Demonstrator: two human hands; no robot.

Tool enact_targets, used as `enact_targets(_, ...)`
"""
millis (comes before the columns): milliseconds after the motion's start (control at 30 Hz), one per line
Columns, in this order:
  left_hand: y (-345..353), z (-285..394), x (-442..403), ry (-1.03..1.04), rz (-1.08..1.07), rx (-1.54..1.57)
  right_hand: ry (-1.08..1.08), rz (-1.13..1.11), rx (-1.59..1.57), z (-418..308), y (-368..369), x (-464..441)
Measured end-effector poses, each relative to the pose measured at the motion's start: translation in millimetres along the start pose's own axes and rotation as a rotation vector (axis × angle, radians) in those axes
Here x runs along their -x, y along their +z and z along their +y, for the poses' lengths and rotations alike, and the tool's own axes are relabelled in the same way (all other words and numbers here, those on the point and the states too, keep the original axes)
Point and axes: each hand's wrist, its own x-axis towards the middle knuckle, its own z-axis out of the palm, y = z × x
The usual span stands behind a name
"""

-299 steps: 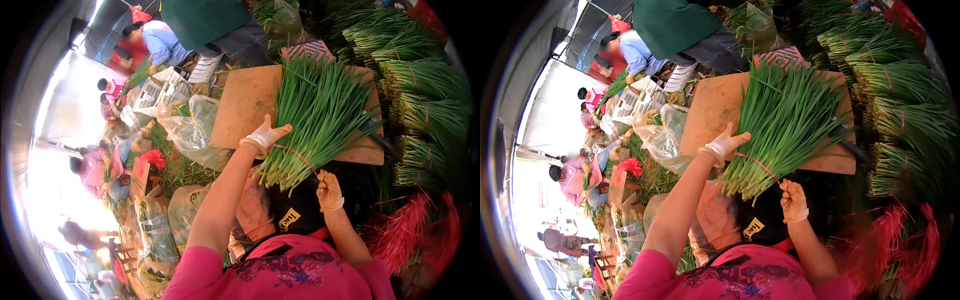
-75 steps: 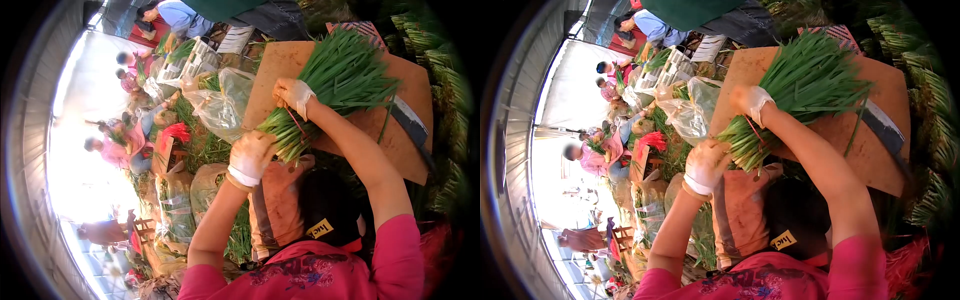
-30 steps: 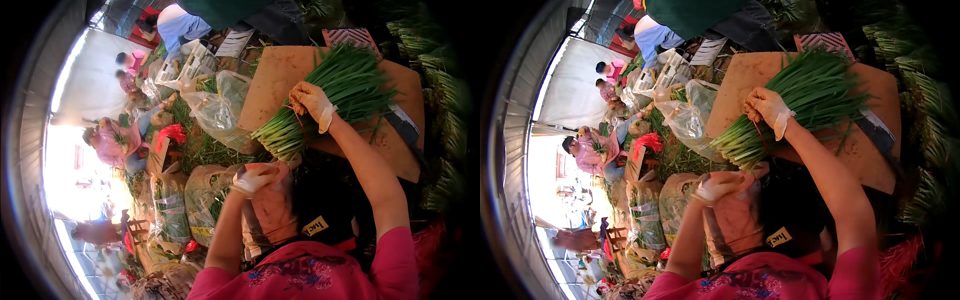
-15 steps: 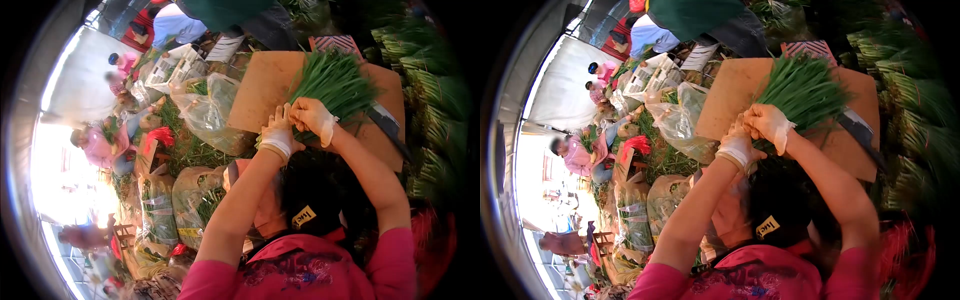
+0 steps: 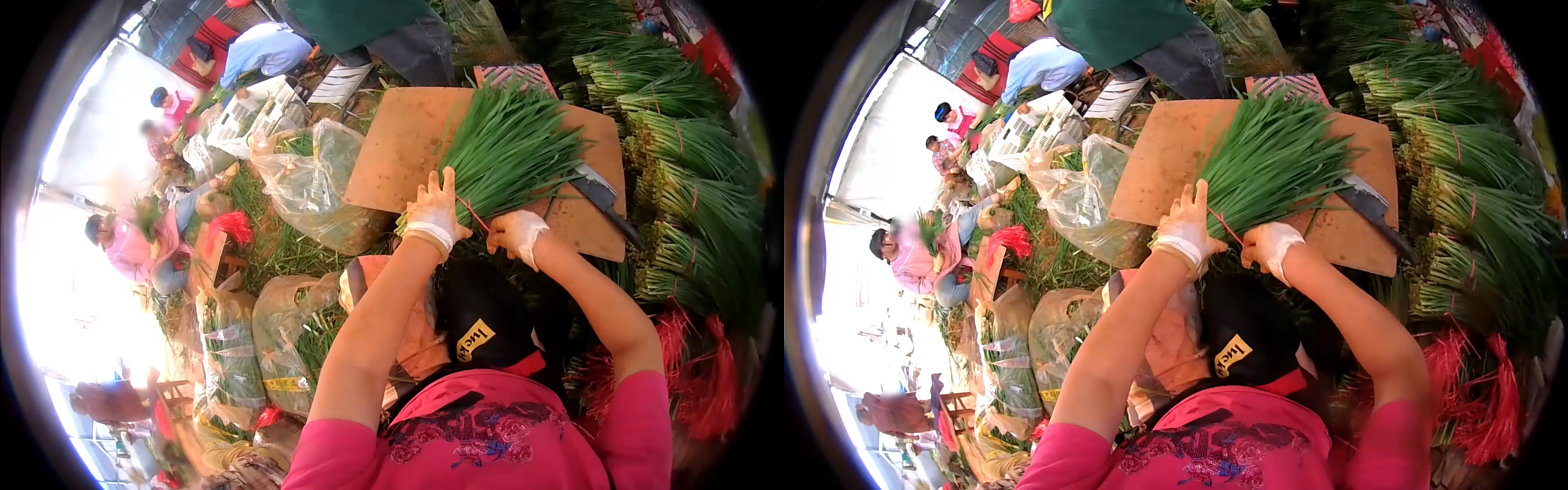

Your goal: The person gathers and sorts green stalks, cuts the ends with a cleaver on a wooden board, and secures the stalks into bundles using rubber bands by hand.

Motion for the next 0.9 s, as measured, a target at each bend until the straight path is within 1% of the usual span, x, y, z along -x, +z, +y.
enact_targets(33,-1,-4,5,0.056,0.046,-0.028,-0.006,0.010,-0.124,-4,-3,11)
enact_targets(100,0,-15,22,0.154,0.132,-0.090,-0.809,0.489,0.303,46,17,-20)
enact_targets(133,3,-25,31,0.187,0.176,-0.125,-0.797,0.531,0.030,34,18,-19)
enact_targets(200,9,-37,40,0.150,0.130,-0.171,-0.732,0.599,-0.525,9,24,-20)
enact_targets(267,18,-49,35,0.106,0.081,-0.186,-0.543,0.348,-1.195,-3,35,-41)
enact_targets(300,11,-52,33,0.098,0.060,-0.181,-0.427,0.197,-1.512,-13,35,-49)
enact_targets(333,2,-56,31,0.091,0.038,-0.177,-0.494,0.161,-1.589,-20,32,-56)
enact_targets(367,-4,-61,28,0.087,0.010,-0.172,-0.526,0.192,-1.528,-23,30,-60)
enact_targets(433,-4,-77,22,0.211,0.197,-0.207,-0.574,0.257,-1.404,-41,12,-46)
enact_targets(500,-11,-84,17,0.318,0.373,-0.266,-0.556,0.287,-1.321,-38,0,-49)
enact_targets(533,-1,-88,5,0.310,0.370,-0.313,-0.562,0.295,-1.307,-32,5,-63)
enact_targets(567,12,-89,2,0.251,0.238,-0.302,-0.565,0.304,-1.296,-23,15,-78)
enact_targets(600,9,-81,6,0.193,0.108,-0.288,-0.489,0.266,-1.394,-13,30,-98)
enact_targets(633,-1,-72,7,0.132,-0.018,-0.273,-0.506,0.256,-1.413,-10,26,-99)
enact_targets(667,-37,-62,8,0.129,-0.179,-0.278,-0.520,0.242,-1.436,-9,25,-100)
enact_targets(733,-61,-55,9,0.208,0.065,-0.242,-0.492,0.234,-1.452,-13,27,-93)
enact_targets(767,-66,-54,7,0.247,0.188,-0.224,-0.537,0.210,-1.514,-14,28,-95)
enact_targets(800,-53,-49,-4,0.299,0.233,-0.202,-0.580,0.180,-1.574,-14,29,-97)
enact_targets(833,-43,-36,-9,0.274,0.174,-0.195,-0.628,0.149,-1.634,-15,29,-99)
enact_targets(867,-35,-20,-16,0.257,0.118,-0.193,-0.433,0.222,-1.611,-25,24,-94)
enact_targets(900,-29,-10,-21,0.245,0.060,-0.188,-0.375,0.216,-1.688,-28,21,-95)
